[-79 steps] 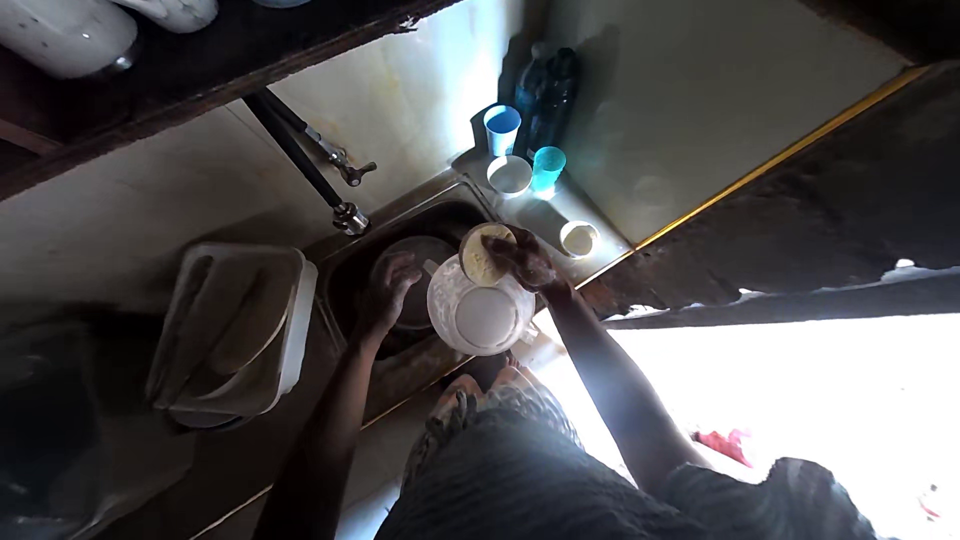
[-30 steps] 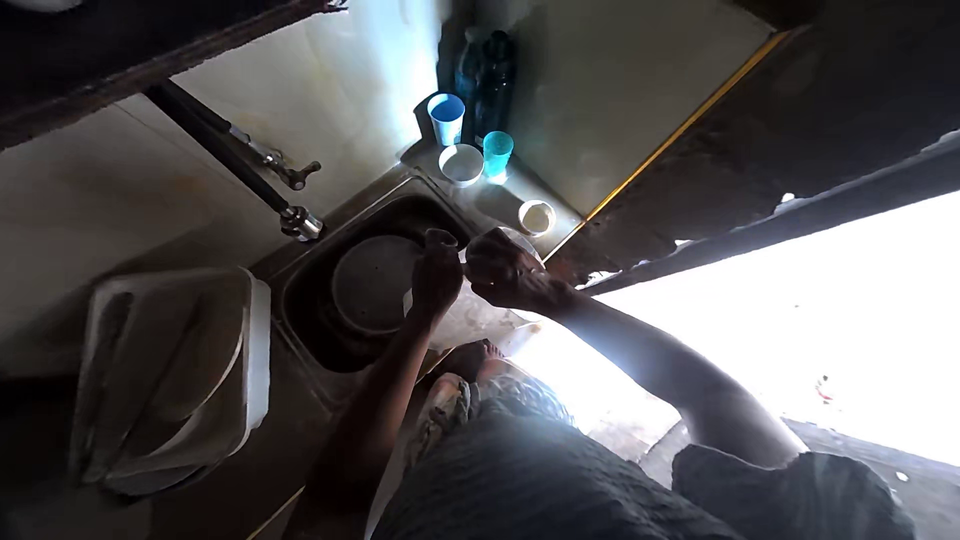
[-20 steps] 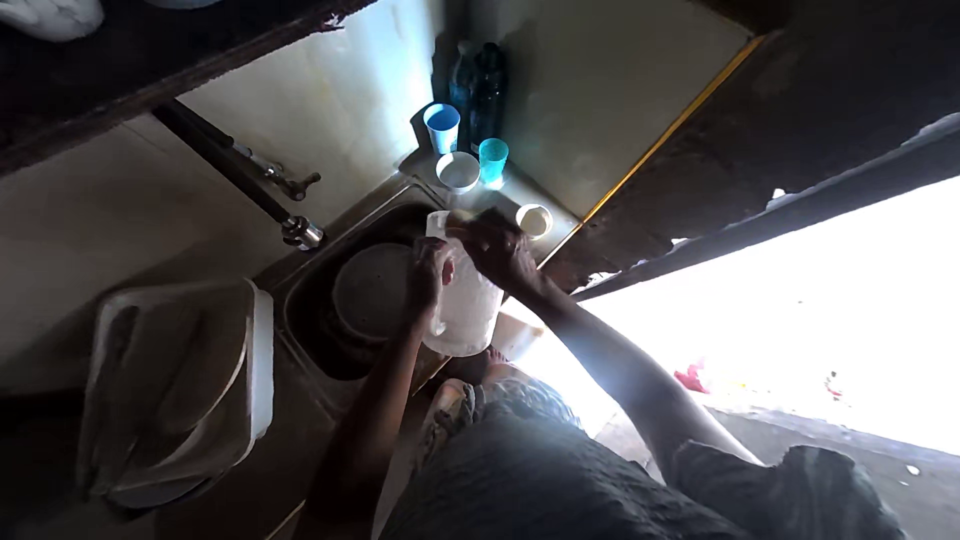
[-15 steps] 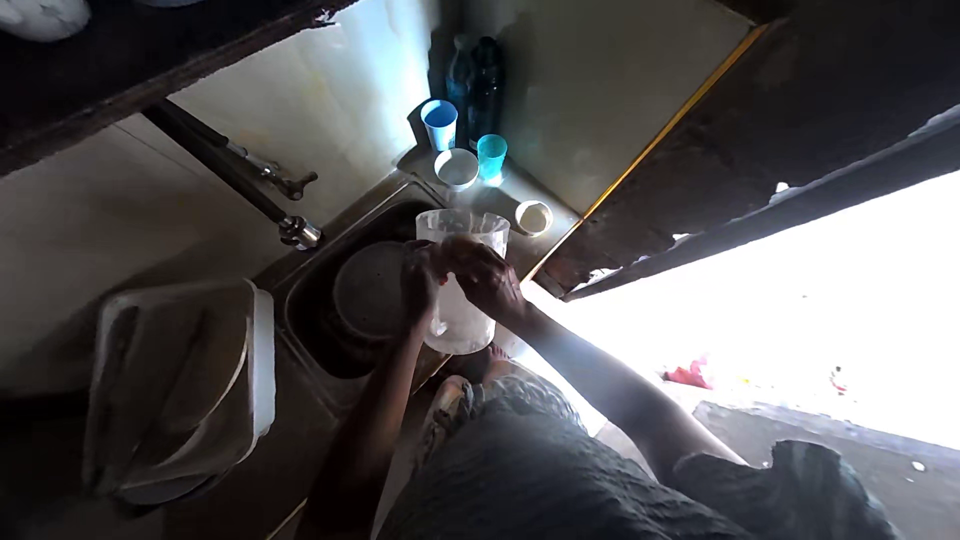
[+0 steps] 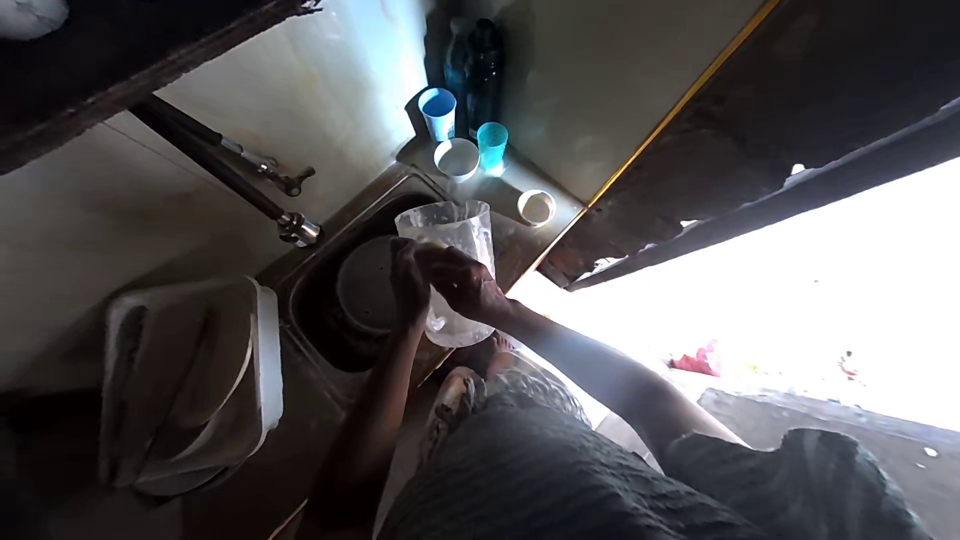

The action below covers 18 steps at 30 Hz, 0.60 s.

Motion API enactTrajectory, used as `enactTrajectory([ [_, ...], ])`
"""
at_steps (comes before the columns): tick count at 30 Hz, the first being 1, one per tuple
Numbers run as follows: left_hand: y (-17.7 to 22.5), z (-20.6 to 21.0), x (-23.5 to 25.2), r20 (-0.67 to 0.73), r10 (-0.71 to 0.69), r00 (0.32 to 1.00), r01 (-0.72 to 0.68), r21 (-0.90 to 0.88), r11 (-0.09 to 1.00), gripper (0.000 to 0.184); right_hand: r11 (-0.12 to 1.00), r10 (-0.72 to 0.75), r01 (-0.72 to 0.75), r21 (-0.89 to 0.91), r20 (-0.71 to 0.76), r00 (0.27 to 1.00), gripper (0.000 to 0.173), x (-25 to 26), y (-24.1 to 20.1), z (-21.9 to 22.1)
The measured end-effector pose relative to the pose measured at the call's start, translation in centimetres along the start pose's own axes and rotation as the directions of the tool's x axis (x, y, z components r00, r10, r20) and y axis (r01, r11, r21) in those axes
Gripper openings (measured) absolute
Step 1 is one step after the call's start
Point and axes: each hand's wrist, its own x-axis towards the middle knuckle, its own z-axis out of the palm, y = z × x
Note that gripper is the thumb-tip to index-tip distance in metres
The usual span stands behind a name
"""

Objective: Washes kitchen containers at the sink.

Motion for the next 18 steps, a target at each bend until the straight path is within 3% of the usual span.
enactTrajectory([
  [2, -0.4, -0.3, 0.4, 0.024, -0.153, 0.988, 0.155, -0.162, 0.975, 0.038, 1.000, 0.026, -0.027, 0.015, 0.063, 0.998, 0.018, -1.1, 0.1, 0.5],
  [4, 0.5, -0.7, 1.3, 0.032, -0.306, 0.952, 0.304, -0.244, 0.921, 0.034, 0.987, 0.140, -0.151, 0.047, 0.175, 0.974, 0.022, -2.6, -0.2, 1.2],
  [6, 1.8, -1.1, 2.0, 0.024, -0.401, 0.916, 0.395, -0.230, 0.889, 0.029, 0.960, 0.255, -0.278, 0.031, 0.312, 0.915, 0.024, -4.6, -0.6, 2.2],
  [8, 2.1, -1.2, 2.3, 0.046, -0.393, 0.918, 0.395, -0.177, 0.902, 0.031, 0.943, 0.322, -0.328, -0.051, 0.381, 0.867, 0.028, -6.4, -0.8, 2.9],
  [10, 1.9, -1.1, 2.3, 0.049, -0.324, 0.945, 0.327, -0.127, 0.936, 0.033, 0.928, 0.370, -0.361, -0.095, 0.363, 0.855, 0.027, -6.5, -1.1, 3.1],
  [12, 1.9, -1.0, 2.1, 0.062, -0.324, 0.944, 0.329, -0.102, 0.939, 0.036, 0.862, 0.491, -0.504, -0.049, 0.332, 0.806, 0.025, -5.2, -2.0, 2.7],
  [14, 2.2, -0.9, 1.9, 0.081, -0.337, 0.938, 0.343, -0.087, 0.935, 0.038, 0.818, 0.554, -0.568, 0.095, 0.137, 0.821, 0.020, -3.5, -3.0, 2.5],
  [16, 1.8, -0.5, 1.3, 0.108, -0.300, 0.948, 0.310, -0.091, 0.946, 0.037, 0.862, 0.490, -0.469, 0.192, -0.083, 0.868, 0.017, -2.6, -2.8, 2.8],
  [18, 1.4, -0.2, 1.8, 0.078, -0.282, 0.956, 0.290, -0.124, 0.949, 0.033, 0.913, 0.392, -0.374, 0.160, -0.094, 0.915, 0.019, -3.4, -1.9, 3.4],
])
